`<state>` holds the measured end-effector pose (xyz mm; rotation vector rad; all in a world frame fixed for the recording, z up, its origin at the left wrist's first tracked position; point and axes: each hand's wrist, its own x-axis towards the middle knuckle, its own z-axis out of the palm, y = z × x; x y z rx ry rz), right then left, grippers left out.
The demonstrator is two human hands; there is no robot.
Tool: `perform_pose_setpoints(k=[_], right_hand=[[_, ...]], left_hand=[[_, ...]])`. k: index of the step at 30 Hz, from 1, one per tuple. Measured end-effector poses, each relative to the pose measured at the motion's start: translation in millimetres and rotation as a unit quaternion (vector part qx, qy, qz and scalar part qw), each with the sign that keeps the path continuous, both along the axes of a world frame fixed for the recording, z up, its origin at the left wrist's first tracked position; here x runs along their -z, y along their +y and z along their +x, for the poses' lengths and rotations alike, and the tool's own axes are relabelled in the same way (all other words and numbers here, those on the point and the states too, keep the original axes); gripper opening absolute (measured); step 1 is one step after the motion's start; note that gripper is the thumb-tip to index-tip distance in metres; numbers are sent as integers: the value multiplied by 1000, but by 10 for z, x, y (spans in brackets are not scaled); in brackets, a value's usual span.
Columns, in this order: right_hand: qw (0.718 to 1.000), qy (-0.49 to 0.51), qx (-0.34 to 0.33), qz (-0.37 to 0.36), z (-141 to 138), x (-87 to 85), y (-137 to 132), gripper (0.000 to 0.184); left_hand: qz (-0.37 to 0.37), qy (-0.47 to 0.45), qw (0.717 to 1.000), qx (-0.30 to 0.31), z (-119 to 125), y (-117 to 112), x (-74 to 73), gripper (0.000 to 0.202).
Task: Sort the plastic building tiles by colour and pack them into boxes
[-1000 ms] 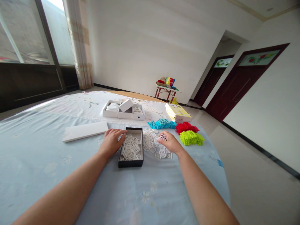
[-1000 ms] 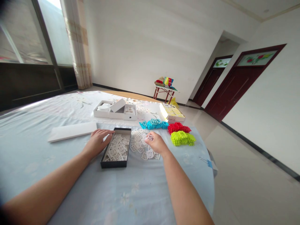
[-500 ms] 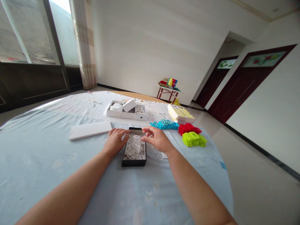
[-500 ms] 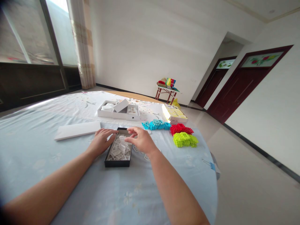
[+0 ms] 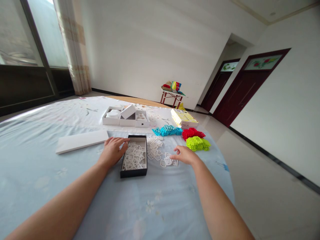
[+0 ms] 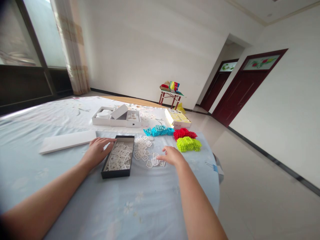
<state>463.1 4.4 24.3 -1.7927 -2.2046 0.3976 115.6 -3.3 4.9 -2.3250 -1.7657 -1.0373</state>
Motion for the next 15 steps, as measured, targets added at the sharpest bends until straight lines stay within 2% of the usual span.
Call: perform_pose_setpoints(k=[5,15], right_hand=[[1000,0,-28,-9,-67,102,-49,56],[995,50,-76,-37,-282,92,-19,53]], left_hand=[[1,14,1000,0,-16,-1,4,36],[-1,20,1000,-2,-21,-11,7,35]])
